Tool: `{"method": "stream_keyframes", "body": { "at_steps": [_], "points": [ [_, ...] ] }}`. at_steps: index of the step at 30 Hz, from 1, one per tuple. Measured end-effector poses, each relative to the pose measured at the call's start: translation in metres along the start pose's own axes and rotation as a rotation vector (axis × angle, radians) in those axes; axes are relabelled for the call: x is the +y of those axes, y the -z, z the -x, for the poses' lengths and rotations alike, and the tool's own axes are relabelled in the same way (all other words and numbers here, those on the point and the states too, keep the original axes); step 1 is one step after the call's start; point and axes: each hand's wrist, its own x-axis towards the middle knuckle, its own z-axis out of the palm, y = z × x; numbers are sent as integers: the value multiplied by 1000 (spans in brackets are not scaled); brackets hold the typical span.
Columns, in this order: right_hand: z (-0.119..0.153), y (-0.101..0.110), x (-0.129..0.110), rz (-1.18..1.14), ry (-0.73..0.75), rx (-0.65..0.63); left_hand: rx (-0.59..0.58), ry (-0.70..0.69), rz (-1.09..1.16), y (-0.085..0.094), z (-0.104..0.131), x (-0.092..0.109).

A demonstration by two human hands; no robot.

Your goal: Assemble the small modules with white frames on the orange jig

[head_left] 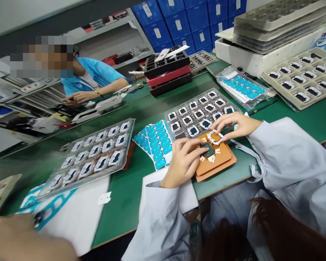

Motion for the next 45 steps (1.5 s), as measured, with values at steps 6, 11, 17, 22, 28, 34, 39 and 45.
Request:
{"method": "stream_keyframes", "body": {
  "at_steps": [6,11,17,22,28,34,39,45],
  "points": [
    [0,0,-1,28,14,2,-7,-1,0,-1,-1,0],
    [1,-1,-1,21,3,4,-39,16,7,0,-2,2],
    [1,-3,-1,40,49,16,-30,-19,5,1,-2,2],
    [2,-2,3,46,91,10,-18,-51,17,0,-1,1],
    [2,-8,5,54,101,51,-12,-72,47,1,-1,2],
    [-1,-24,5,106,-55,223,-34,-112,100,6,-3,6],
    [-2,-26,11,25,-97,175,50,-131,63,4,-4,8],
    [-3,-32,3,-28,-70,197,355,-37,-43,-2,-3,8]
  ]
}}
